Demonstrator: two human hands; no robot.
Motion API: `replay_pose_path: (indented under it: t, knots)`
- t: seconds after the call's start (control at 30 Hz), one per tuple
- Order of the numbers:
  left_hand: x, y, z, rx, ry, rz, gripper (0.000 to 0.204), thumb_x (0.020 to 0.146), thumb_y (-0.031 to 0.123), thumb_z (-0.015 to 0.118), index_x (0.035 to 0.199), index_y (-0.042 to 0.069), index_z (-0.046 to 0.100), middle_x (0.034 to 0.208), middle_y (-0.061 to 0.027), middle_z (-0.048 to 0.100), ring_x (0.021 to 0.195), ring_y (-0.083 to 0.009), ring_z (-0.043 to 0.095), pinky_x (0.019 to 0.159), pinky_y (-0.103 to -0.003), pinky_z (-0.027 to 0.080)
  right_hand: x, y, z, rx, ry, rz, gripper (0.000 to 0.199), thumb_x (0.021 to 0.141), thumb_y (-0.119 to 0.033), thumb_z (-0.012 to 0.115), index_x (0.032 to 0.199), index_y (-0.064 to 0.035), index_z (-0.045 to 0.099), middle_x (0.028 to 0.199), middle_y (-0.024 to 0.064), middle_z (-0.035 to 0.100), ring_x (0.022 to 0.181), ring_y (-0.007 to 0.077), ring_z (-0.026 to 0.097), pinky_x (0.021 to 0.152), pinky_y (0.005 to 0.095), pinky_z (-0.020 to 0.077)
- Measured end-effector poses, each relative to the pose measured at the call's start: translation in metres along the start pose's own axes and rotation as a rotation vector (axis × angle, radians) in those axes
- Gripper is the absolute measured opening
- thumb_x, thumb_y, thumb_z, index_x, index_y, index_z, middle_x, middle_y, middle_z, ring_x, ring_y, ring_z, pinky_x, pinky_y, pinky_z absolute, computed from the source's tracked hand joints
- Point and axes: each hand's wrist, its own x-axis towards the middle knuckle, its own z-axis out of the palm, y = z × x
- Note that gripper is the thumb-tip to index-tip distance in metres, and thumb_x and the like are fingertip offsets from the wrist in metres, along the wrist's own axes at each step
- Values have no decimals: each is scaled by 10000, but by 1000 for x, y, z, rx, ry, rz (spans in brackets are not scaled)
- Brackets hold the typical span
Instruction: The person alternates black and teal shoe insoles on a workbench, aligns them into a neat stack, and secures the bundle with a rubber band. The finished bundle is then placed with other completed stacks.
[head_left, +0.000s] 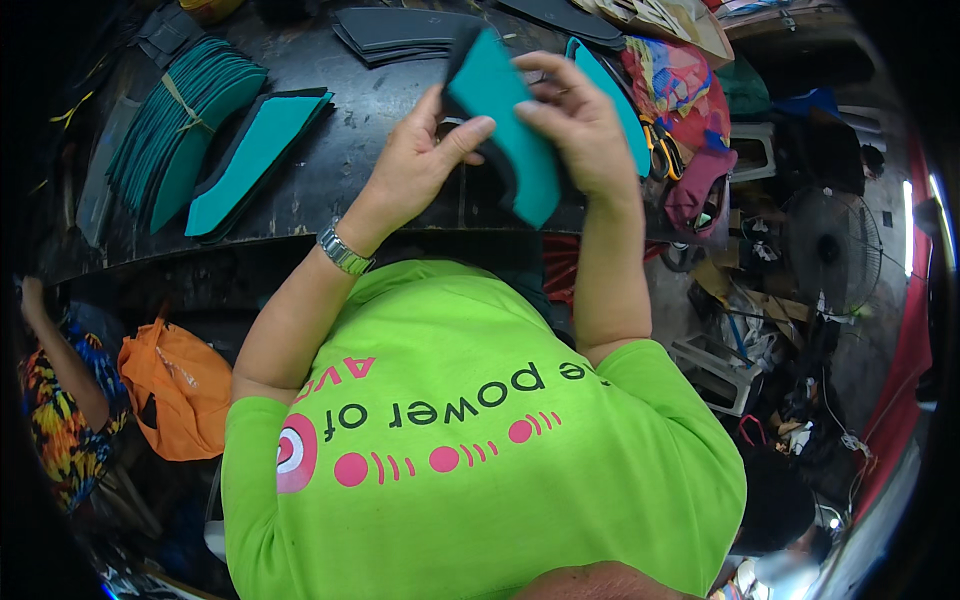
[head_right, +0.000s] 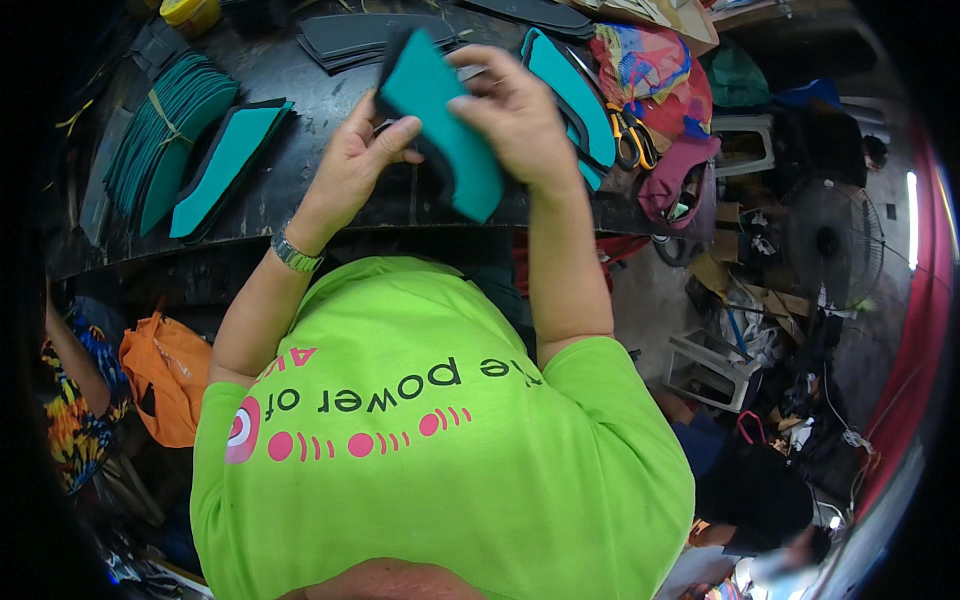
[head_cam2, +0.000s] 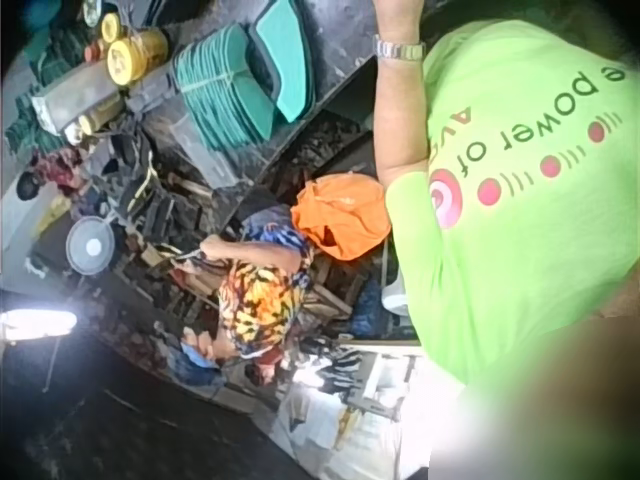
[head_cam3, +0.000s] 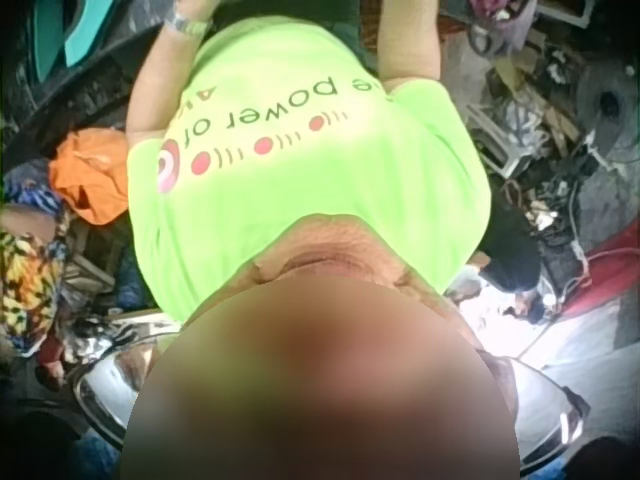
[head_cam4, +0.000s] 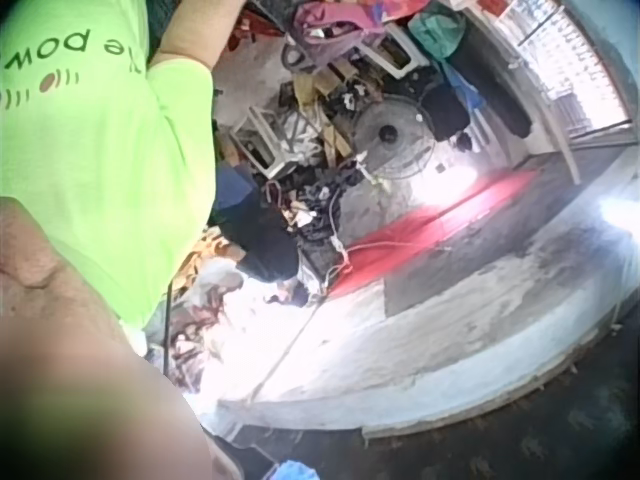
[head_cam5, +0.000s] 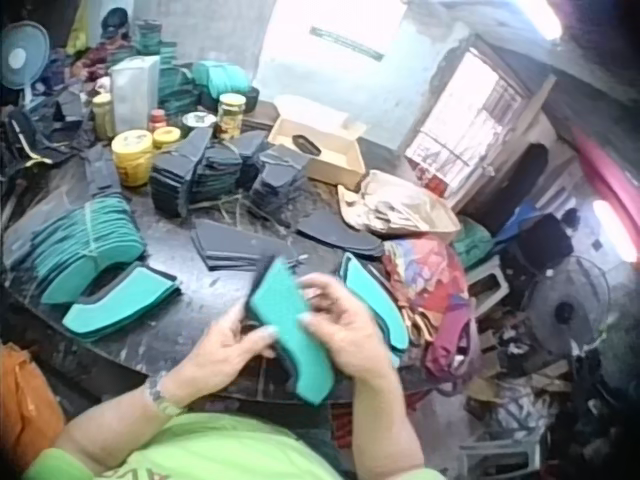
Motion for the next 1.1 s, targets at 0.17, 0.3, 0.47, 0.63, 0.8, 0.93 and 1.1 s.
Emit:
replay_pose_path:
  t: [0.17,0.3,0.47,0.63,0.8,0.93,1.1]
  knots:
    - [-3,-8,4,112,-195,-111,471,1024,209,625,1458,76,498,1228,-70,581,1078,-142,649,900,-267,548,11,2,-94,-627,393,155,382,882,-85,678,1256,-22,634,1045,128,709,882,206,684,774,326,545]
    - [-8,-21,17,79,-169,-253,507,1013,194,635,1473,53,474,1257,-81,575,1126,-142,623,963,-282,527,5,31,-115,-1207,294,31,418,907,-240,669,1265,-28,629,1105,252,694,989,400,679,888,455,519]
    - [-15,-32,33,-79,-241,-417,787,1012,217,632,1584,-57,165,1483,-178,478,1339,-216,514,1095,-293,434,-5,28,-92,-1074,319,159,483,908,-302,674,1304,-34,608,1159,287,670,1103,438,642,948,474,494]
    - [-9,-35,48,-114,-49,-419,812,999,195,647,1586,-42,139,1462,-175,494,1319,-202,529,1073,-311,458,-5,21,-42,-1053,273,20,507,889,-263,747,1314,-27,603,1063,228,707,991,329,698,875,391,533]
    - [-9,-36,33,-298,-27,-379,536,956,94,692,1410,23,414,1298,-82,606,1131,-145,620,912,-309,547,-4,28,17,-912,261,-96,513,860,-207,770,1304,-17,597,1201,238,662,1109,372,651,942,427,514]
    - [-19,-16,10,-64,50,-264,527,947,83,707,1404,26,449,1269,-69,622,1107,-115,612,922,-292,535,-2,18,44,-775,202,-107,688,826,-184,799,1426,-44,493,1319,229,586,1158,387,611,965,436,507]
    - [-53,57,-45,1149,-1,-95,613,829,92,768,1405,55,562,1215,-146,695,871,-174,699,802,-302,551,0,3,54,-896,214,-495,1019,689,-142,892,1546,-114,342,1536,206,406,1414,388,411,1095,442,428]
